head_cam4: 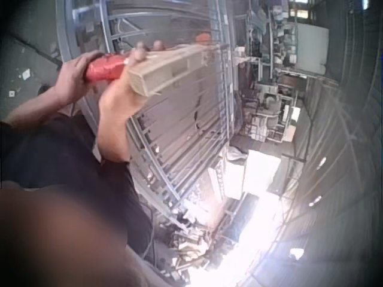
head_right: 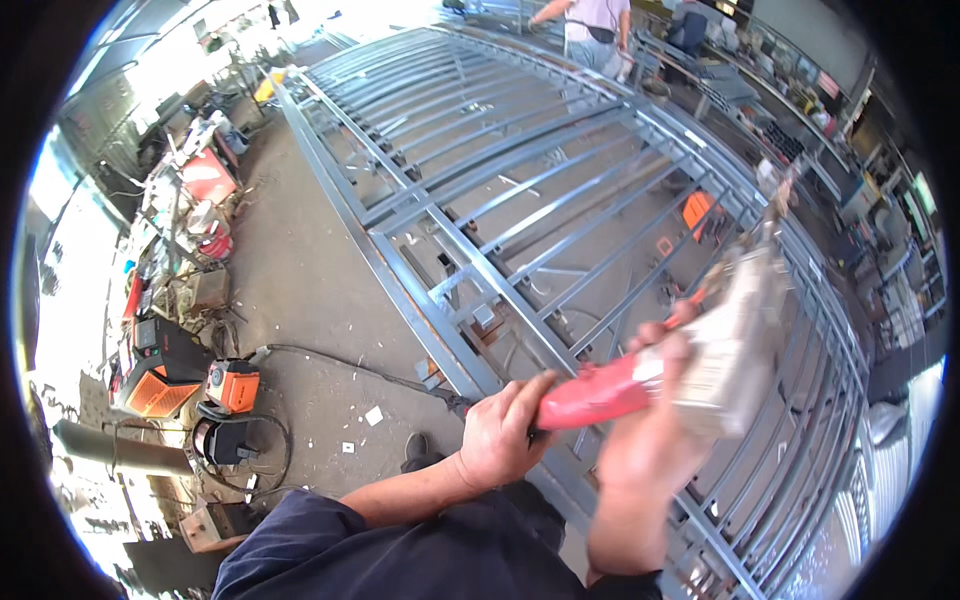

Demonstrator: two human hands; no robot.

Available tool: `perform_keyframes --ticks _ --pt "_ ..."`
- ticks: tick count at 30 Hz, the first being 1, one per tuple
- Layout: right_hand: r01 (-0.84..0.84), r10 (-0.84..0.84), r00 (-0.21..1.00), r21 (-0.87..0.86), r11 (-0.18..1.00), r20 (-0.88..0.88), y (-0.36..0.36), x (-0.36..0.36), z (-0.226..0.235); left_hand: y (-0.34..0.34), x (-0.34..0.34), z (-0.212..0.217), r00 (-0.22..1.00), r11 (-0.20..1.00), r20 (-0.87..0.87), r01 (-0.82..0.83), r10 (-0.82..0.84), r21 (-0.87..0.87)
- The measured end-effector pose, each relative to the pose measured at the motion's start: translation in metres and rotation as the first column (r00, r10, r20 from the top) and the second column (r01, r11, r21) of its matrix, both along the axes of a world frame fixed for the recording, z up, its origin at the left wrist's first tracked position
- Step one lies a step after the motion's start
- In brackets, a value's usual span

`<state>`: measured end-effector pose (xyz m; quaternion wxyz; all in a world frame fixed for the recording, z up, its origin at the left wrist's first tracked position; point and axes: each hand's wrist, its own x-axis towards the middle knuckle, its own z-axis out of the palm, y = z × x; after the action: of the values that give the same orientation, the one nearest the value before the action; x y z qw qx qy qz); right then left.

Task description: The person welds joints on a large metal frame using a handheld welding torch. They move along the frame, positioning the torch at intersections and applying welds while sparks are visible.

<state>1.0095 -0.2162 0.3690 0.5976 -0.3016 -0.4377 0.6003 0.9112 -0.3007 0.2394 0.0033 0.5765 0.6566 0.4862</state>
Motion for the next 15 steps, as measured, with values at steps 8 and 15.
perform_keyframes --ticks 8,15 --pt "-0.124 0.021 0.977 0.491 0.862 0.210 0.030 0.038 -0.027 0.017 -0.012 0.087 0.820 0.990 0.572 0.090 -0.011 -0.109" --pt "-0.470 0.459 0.873 0.536 0.702 0.164 0.076 0.014 0.002 0.044 -0.034 0.130 0.356 0.746 0.829 0.657 -0.432 0.107"
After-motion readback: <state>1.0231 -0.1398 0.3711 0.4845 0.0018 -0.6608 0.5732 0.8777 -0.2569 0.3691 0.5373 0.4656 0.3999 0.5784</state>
